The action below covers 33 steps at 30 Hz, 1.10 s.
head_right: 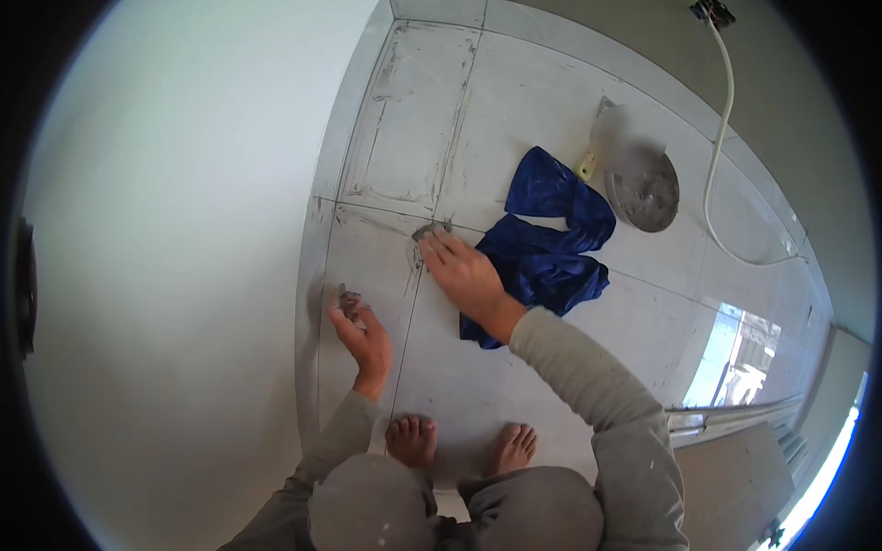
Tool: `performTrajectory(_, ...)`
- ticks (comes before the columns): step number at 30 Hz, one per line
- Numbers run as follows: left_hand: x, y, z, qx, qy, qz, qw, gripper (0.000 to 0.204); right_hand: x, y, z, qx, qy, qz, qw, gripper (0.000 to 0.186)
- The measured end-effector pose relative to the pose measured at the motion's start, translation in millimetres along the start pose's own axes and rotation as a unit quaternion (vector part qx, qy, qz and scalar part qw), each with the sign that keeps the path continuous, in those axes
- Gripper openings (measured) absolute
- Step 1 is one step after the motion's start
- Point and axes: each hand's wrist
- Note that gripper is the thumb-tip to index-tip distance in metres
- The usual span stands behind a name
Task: The person applies grout to the joints between floor tiles and along the wall base using a small piece of flexible material, smoothing the lines with their fingers.
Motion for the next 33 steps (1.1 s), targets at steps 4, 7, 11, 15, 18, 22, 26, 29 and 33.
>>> performTrajectory(4,-72.2,59.8,45.6,0.029,-0.092,0.148,0.984,0.045,16.8,-27.5,-6.4,0.059,0.16,0.139,0.976,0.028)
performTrajectory(7,-149.5,108.9,91.9,0.17,-0.145,0.165,0.961,0.045,47.3,-39.5,-21.2,0.013,0.357,0.252,0.899,0.034)
performTrajectory(11,-199.9,143.4,208.6,0.388,0.017,0.227,0.893,0.053,58.5,-107.5,-79.3,-0.037,0.608,0.349,0.712,0.039)
performTrajectory(15,-225.6,106.2,326.1,0.353,0.097,0.132,0.921,0.054,56.9,-182.8,-132.9,-0.147,0.747,0.413,0.5,0.04)
performTrajectory(18,-224.0,85.4,352.9,0.305,0.129,0.088,0.94,0.052,64.4,-233.8,-150.5,-0.215,0.765,0.424,0.434,0.042)
performTrajectory(22,-231.0,77.9,351.7,0.31,0.112,0.094,0.94,0.056,81.9,-275.4,-172.2,-0.273,0.736,0.457,0.418,0.041)
performTrajectory(26,-215.7,74.9,329.7,0.292,0.078,0.128,0.945,0.06,78.4,-285.6,-180.5,-0.329,0.724,0.443,0.414,0.043)
performTrajectory(29,-208.2,45.2,297.2,0.305,0.042,0.161,0.938,0.061,71.0,-288.1,-193.5,-0.342,0.721,0.426,0.427,0.045)
performTrajectory(33,-198.6,-14.5,233.0,0.386,-0.009,0.167,0.907,0.052,57.8,-296.4,-200.6,-0.354,0.701,0.405,0.468,0.04)
Point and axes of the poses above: each hand's wrist, its own y-axis towards the middle knuckle, its own z-axis out of the palm, x = y × z, and after that the axes turned 11 degrees about x, right-handed
